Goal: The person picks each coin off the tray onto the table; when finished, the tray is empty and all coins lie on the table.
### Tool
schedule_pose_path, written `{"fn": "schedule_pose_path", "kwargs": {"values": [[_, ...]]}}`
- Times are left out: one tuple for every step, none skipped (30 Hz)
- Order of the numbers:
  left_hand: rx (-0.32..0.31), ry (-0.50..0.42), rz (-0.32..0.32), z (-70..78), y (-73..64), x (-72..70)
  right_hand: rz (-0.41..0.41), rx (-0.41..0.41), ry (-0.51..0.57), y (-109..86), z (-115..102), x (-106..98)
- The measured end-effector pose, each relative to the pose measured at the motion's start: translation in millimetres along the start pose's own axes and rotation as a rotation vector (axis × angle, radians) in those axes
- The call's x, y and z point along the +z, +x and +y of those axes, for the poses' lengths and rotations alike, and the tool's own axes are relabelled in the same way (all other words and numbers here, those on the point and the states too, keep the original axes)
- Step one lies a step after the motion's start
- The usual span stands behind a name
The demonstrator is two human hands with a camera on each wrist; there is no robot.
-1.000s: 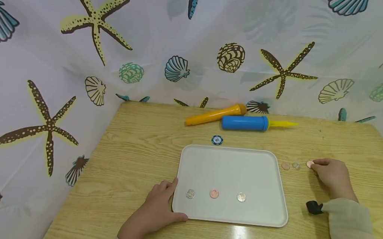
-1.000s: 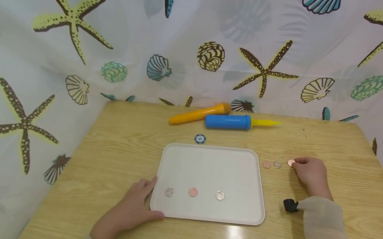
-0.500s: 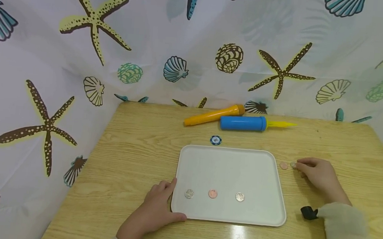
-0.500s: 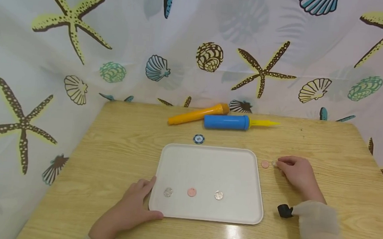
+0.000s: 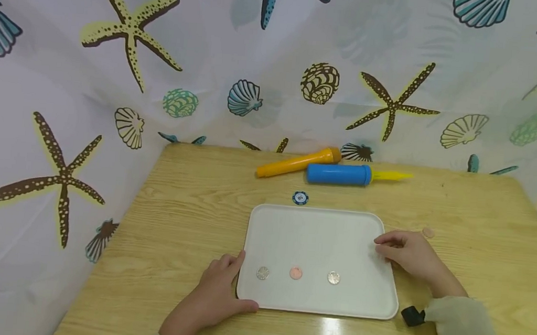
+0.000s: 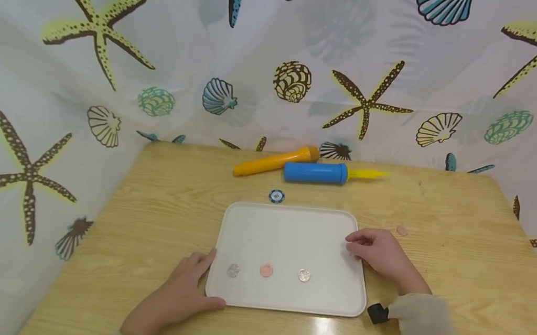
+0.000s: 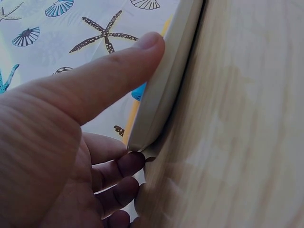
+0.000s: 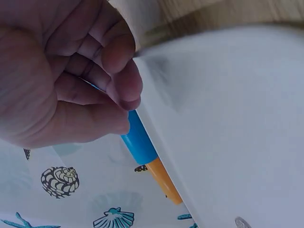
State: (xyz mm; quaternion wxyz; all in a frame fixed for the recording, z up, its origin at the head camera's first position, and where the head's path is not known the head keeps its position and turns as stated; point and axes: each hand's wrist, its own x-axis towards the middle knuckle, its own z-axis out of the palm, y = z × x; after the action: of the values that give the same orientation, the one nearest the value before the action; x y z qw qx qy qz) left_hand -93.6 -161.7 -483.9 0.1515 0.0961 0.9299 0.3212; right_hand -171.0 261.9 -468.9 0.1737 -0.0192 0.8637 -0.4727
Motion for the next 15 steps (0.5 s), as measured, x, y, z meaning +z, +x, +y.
{"fn": "schedule_pose_path", "kwargs": {"values": [[-0.002,0.002,-0.001,0.0,-0.3,-0.6,-0.010,-0.003,0.001,-0.8,-1.4,3.2],[-0.002,0.004,-0.002,0.0,-0.5,-1.1,-0.019,-0.019,-0.005,-1.4,-2.9,6.0],[-0.005,0.005,-0.003,-0.2,-0.3,-1.5,-0.027,-0.028,-0.005,-1.9,-4.6,8.8],[-0.007,0.004,-0.004,-0.3,0.1,-1.7,-0.036,-0.045,-0.013,-2.3,-6.1,11.3],[-0.006,0.004,-0.005,-0.3,0.4,-1.9,-0.049,-0.058,-0.014,-2.7,-8.1,14.1],[-0.007,0.004,-0.006,-0.4,0.6,-2.0,-0.068,-0.073,-0.011,-3.1,-9.8,17.1],[-0.010,0.004,-0.006,-0.7,0.9,-2.0,-0.088,-0.088,-0.007,-3.4,-11.4,20.4],[-0.012,0.005,-0.007,-0.8,0.9,-1.8,-0.113,-0.103,-0.001,-3.9,-13.1,24.1],[-0.014,0.004,-0.008,-0.9,0.8,-1.8,-0.136,-0.110,0.006,-4.5,-14.7,28.3],[-0.013,0.004,-0.009,-0.7,0.6,-1.8,-0.158,-0.120,0.008,-5.4,-16.3,32.4],[-0.014,0.004,-0.009,-0.6,0.4,-1.5,-0.173,-0.117,0.013,-6.3,-17.6,36.8],[-0.015,0.002,-0.009,-0.5,0.2,-1.4,-0.186,-0.121,0.013,-7.3,-18.9,40.9],[-0.012,-0.002,-0.009,-0.1,-0.1,-1.3,-0.194,-0.125,0.011,-8.2,-20.0,44.9],[-0.010,-0.002,-0.008,0.2,-0.3,-1.2,-0.203,-0.125,0.012,-9.1,-20.9,48.5],[-0.007,-0.005,-0.008,0.8,-0.6,-1.1,-0.209,-0.125,0.013,-9.8,-21.3,52.0]]}}
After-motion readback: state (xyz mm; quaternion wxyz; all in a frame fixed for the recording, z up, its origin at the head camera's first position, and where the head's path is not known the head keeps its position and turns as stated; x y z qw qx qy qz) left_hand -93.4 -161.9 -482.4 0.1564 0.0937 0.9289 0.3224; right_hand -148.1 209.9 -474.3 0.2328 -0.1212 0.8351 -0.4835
